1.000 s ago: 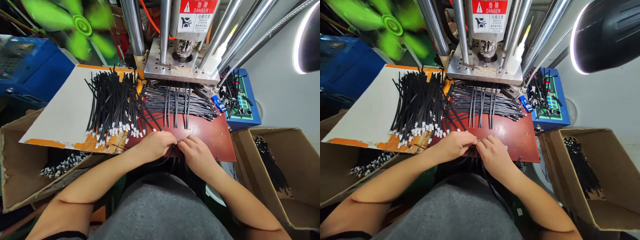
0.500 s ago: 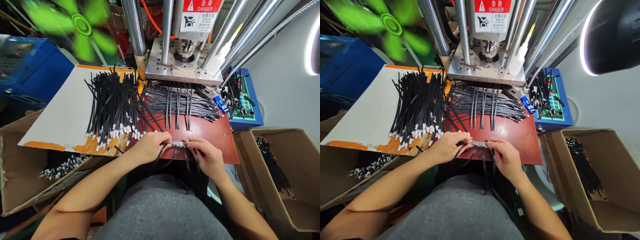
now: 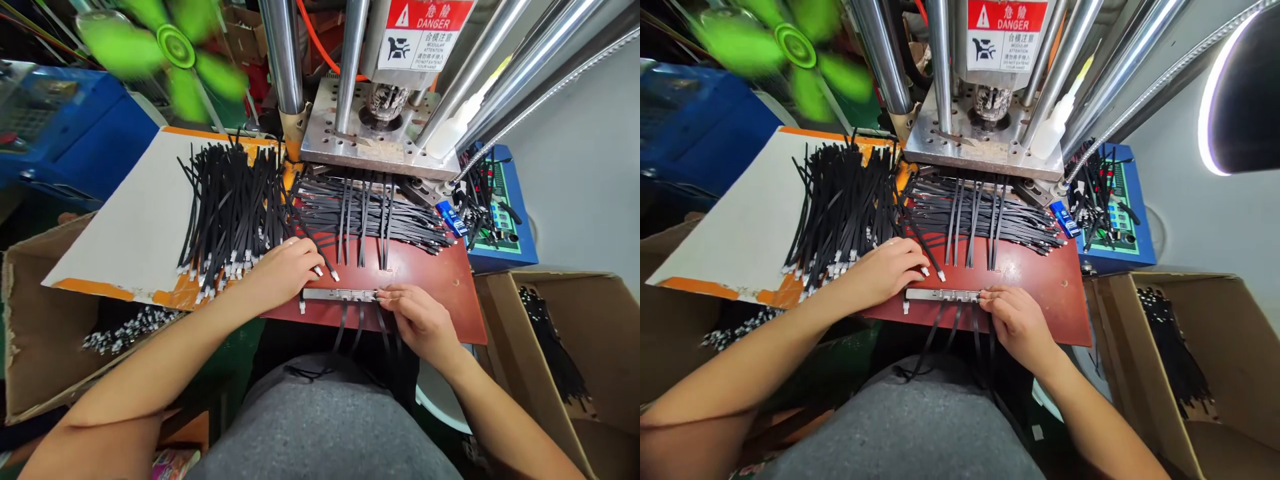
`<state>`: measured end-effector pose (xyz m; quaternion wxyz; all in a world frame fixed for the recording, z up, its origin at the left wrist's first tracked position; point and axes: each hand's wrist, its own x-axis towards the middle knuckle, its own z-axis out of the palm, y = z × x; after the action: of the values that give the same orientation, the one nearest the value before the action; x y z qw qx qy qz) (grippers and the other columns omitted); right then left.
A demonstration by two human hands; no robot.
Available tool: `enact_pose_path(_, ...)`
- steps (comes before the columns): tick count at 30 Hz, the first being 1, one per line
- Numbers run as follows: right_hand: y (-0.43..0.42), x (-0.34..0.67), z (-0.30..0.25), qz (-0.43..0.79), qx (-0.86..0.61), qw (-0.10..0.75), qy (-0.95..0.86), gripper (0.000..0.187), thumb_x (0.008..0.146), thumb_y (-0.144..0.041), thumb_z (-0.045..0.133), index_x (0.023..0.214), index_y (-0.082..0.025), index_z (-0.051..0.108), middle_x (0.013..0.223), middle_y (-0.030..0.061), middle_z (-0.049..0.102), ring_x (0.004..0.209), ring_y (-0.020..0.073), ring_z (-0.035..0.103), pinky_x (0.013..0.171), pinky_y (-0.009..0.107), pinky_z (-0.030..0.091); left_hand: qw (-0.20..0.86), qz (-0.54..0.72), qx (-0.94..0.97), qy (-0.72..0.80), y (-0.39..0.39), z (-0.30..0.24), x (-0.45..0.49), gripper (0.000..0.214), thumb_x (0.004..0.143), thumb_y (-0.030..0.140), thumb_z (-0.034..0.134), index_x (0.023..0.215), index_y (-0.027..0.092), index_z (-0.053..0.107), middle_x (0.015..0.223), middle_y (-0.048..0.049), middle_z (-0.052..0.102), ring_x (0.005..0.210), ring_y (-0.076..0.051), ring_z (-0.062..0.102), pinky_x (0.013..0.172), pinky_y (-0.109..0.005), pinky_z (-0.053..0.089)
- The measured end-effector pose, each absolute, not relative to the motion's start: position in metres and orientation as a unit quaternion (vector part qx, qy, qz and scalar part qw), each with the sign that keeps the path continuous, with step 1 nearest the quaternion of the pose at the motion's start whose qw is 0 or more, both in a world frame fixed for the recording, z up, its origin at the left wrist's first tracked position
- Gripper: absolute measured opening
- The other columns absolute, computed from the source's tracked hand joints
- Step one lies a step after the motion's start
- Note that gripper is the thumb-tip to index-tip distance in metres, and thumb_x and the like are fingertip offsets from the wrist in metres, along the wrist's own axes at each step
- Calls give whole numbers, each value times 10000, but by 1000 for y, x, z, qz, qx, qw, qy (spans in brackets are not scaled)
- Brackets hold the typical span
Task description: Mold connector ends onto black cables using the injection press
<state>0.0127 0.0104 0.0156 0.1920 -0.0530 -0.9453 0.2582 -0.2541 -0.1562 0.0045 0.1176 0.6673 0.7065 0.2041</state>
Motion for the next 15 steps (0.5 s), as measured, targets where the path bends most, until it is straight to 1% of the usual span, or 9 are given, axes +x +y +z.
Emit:
enact_pose_path(1, 17, 12, 20, 284, -54, 165, -943, 233, 957, -75, 484, 975, -207, 675, 1037, 40, 737, 996, 166, 688, 886, 344, 577, 137, 189, 679, 696, -151, 4, -258, 131, 929, 186, 590, 976, 184, 711, 1025, -66, 633, 986, -225, 570, 927, -383, 452)
enact_pose_path(4, 37, -3, 39, 368, -64, 18, -927, 248, 986, -145, 473, 1058, -229, 695, 1058, 14, 740, 991, 146, 698, 886, 290, 570, 194, 168, 699, 668, -140, 1, -262, 134, 939, 201, 583, 916, 189, 714, 1010, -54, 609, 967, -201, 574, 938, -355, 438)
enact_pose_path(6, 40, -27, 52, 378, -90, -48, -920, 236, 984, -176, 486, 1042, -243, 704, 1012, -2, 745, 925, 141, 705, 837, 268, 561, 201, 151, 706, 662, -138, 0, -262, 149, 963, 215, 548, 938, 184, 692, 1025, -49, 594, 915, -179, 591, 876, -314, 458)
enact_pose_path(9, 25, -79, 56, 298, -124, -88, -942, 95, 936, -239, 601, 952, -210, 690, 939, 21, 732, 874, 181, 691, 771, 282, 529, 165, 113, 710, 675, -144, -5, -261, 176, 994, 217, 478, 1017, 187, 650, 1021, -47, 583, 856, -178, 608, 761, -294, 476)
enact_pose_path(10, 17, -96, 54, 253, -131, -112, -952, 114, 908, -283, 654, 970, -191, 678, 973, 48, 725, 903, 214, 687, 768, 303, 525, 146, 100, 709, 682, -147, -6, -262, 191, 997, 203, 457, 1053, 192, 640, 1011, -47, 586, 859, -188, 613, 755, -303, 481)
enact_pose_path(12, 4, -125, 48, 172, -141, -163, -961, 290, 867, -365, 713, 1054, -153, 650, 1077, 112, 700, 983, 284, 674, 774, 345, 523, 99, 92, 706, 695, -155, -7, -265, 236, 999, 171, 423, 1111, 194, 629, 995, -53, 594, 869, -200, 617, 763, -318, 492)
enact_pose_path(13, -1, -135, 45, 146, -143, -180, -962, 341, 864, -384, 714, 1091, -141, 636, 1113, 133, 688, 1011, 308, 667, 776, 358, 522, 72, 110, 702, 700, -159, -5, -266, 250, 1001, 163, 412, 1122, 190, 629, 998, -59, 596, 874, -196, 618, 775, -319, 500)
enact_pose_path(14, -5, -141, 43, 131, -144, -192, -962, 329, 879, -373, 692, 1101, -137, 632, 1120, 139, 685, 1019, 315, 665, 775, 361, 521, 42, 146, 694, 704, -164, -1, -267, 255, 1004, 163, 407, 1122, 186, 632, 1008, -64, 595, 882, -188, 617, 791, -314, 507)
enact_pose_path(15, -7, -144, 43, 126, -144, -200, -961, 264, 902, -330, 653, 1083, -139, 637, 1097, 134, 692, 1012, 309, 667, 773, 354, 517, 11, 195, 681, 706, -169, 5, -266, 251, 1007, 165, 411, 1113, 183, 637, 1023, -68, 592, 898, -177, 615, 811, -303, 512)
